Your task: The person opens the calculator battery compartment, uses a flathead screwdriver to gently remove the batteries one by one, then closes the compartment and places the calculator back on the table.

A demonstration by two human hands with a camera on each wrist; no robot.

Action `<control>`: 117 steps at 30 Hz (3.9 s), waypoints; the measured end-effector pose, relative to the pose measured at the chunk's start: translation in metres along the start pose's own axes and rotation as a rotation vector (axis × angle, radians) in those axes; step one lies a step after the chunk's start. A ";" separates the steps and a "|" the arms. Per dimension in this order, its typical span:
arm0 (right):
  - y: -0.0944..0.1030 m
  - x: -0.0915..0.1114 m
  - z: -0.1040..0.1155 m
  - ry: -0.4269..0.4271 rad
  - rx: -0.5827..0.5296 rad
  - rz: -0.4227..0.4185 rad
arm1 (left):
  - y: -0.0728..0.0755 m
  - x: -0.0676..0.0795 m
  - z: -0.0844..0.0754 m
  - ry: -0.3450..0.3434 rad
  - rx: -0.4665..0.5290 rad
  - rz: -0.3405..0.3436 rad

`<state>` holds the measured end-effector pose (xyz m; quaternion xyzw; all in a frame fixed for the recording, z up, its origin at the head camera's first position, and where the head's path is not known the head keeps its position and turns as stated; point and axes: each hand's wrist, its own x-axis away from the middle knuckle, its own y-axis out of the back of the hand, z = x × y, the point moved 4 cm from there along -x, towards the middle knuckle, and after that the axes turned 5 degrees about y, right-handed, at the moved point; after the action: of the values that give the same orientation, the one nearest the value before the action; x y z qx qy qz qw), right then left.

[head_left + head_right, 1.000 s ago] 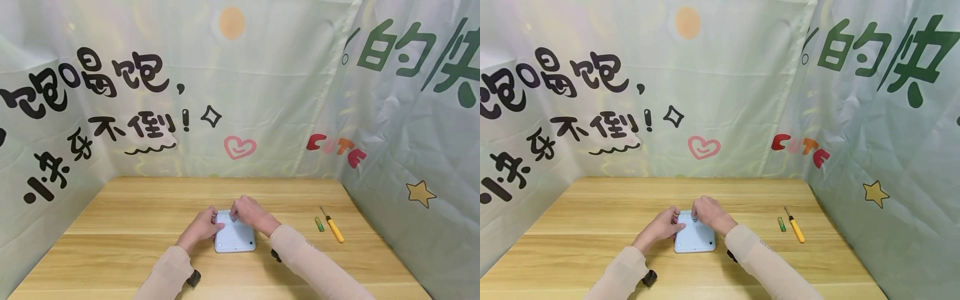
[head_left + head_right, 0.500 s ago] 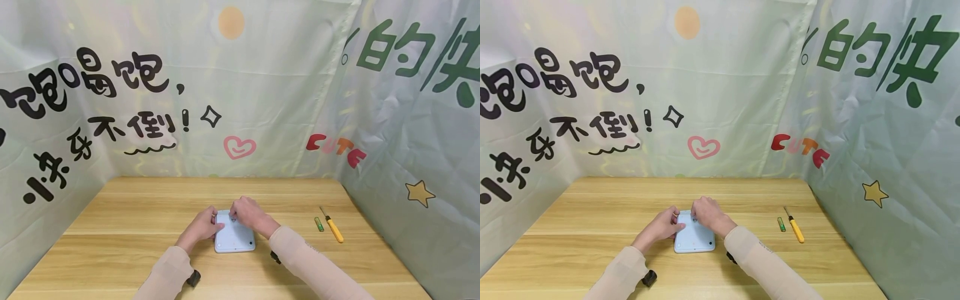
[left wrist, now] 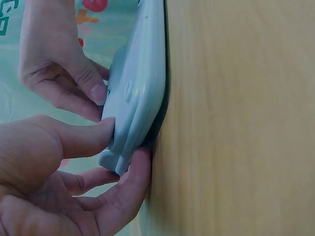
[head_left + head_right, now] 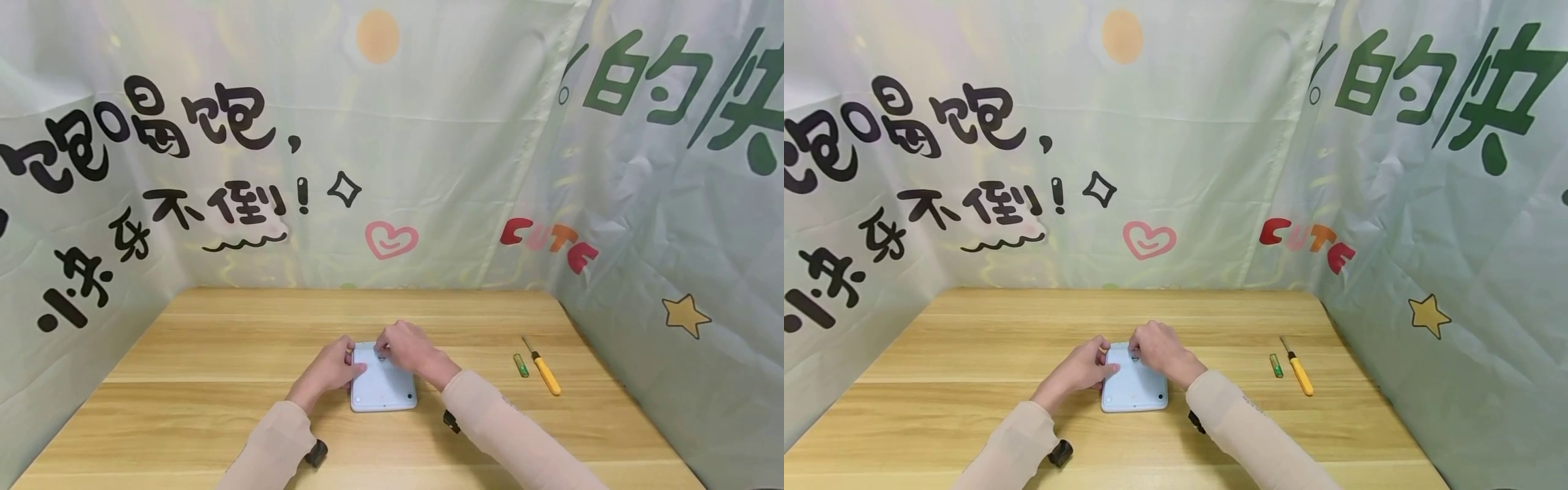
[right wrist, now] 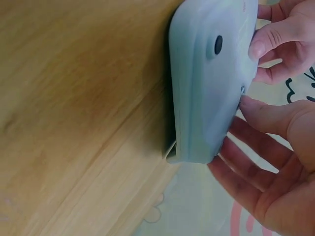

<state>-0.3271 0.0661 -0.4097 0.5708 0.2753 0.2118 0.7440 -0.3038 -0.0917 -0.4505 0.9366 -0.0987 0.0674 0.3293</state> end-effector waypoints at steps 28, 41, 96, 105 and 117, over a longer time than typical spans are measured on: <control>0.014 0.040 0.000 -0.296 -0.222 -0.076 | 0.002 0.011 -0.004 0.019 0.010 0.022; 0.006 0.043 -0.009 -0.326 -0.271 0.005 | 0.004 0.013 -0.005 0.027 0.007 0.067; -0.001 0.037 -0.006 -0.289 -0.326 -0.068 | 0.017 0.020 -0.040 -0.186 0.099 -0.013; 0.008 0.039 -0.009 -0.308 -0.477 -0.036 | 0.015 0.026 -0.048 -0.251 -0.001 -0.097; 0.036 0.044 -0.006 -0.340 -0.667 -0.163 | 0.010 0.038 -0.066 -0.355 -0.081 -0.149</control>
<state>-0.2975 0.1074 -0.3831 0.3005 0.1085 0.1322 0.9383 -0.2734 -0.0629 -0.3861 0.9246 -0.0883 -0.1276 0.3480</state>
